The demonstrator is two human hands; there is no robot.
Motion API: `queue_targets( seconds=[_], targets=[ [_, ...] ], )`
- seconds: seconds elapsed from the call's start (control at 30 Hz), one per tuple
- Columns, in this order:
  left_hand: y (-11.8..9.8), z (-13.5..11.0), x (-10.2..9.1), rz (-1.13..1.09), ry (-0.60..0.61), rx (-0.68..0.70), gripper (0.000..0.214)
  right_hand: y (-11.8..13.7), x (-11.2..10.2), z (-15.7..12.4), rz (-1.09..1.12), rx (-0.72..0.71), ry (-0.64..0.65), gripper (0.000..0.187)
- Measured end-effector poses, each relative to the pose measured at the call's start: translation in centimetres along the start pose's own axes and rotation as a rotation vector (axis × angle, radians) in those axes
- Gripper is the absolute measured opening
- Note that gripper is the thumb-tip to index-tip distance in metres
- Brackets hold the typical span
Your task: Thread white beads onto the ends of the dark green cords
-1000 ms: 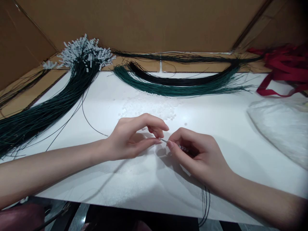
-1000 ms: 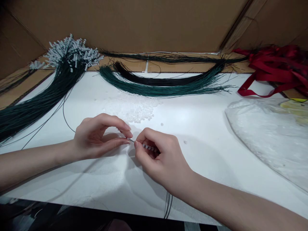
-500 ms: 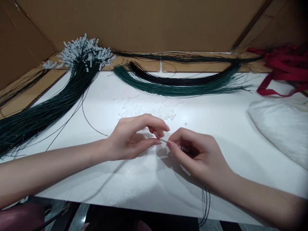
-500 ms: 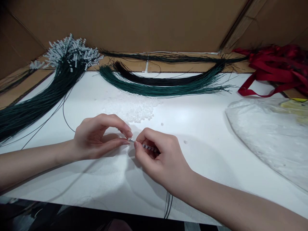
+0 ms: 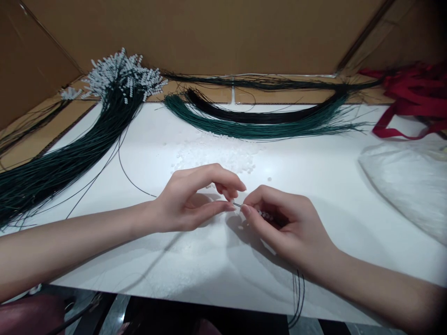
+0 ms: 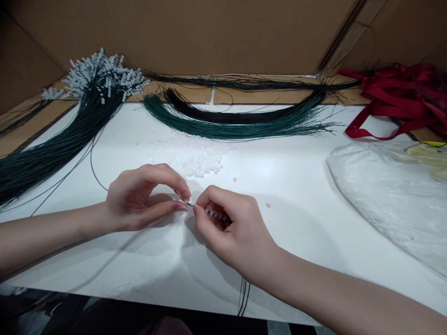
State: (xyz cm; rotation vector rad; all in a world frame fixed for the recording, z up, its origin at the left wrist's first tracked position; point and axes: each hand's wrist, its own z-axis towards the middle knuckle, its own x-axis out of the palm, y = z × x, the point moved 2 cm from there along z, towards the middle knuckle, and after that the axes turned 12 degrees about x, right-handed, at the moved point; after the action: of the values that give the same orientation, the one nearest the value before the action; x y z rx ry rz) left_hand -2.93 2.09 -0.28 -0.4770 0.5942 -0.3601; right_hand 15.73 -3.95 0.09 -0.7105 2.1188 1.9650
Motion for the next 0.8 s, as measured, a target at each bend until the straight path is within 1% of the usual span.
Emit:
queue_targets(
  seconds=[0.57,0.8],
  targets=[
    [0.00,-0.08,-0.03,-0.019,0.003,-0.021,0.034,-0.09,0.08,0.05,-0.013,-0.023,0.004,0.016],
    [0.02,0.00,-0.03,-0.016,0.011,-0.004,0.034,-0.04,0.02,0.06,-0.024,-0.036,-0.004,0.016]
  ],
)
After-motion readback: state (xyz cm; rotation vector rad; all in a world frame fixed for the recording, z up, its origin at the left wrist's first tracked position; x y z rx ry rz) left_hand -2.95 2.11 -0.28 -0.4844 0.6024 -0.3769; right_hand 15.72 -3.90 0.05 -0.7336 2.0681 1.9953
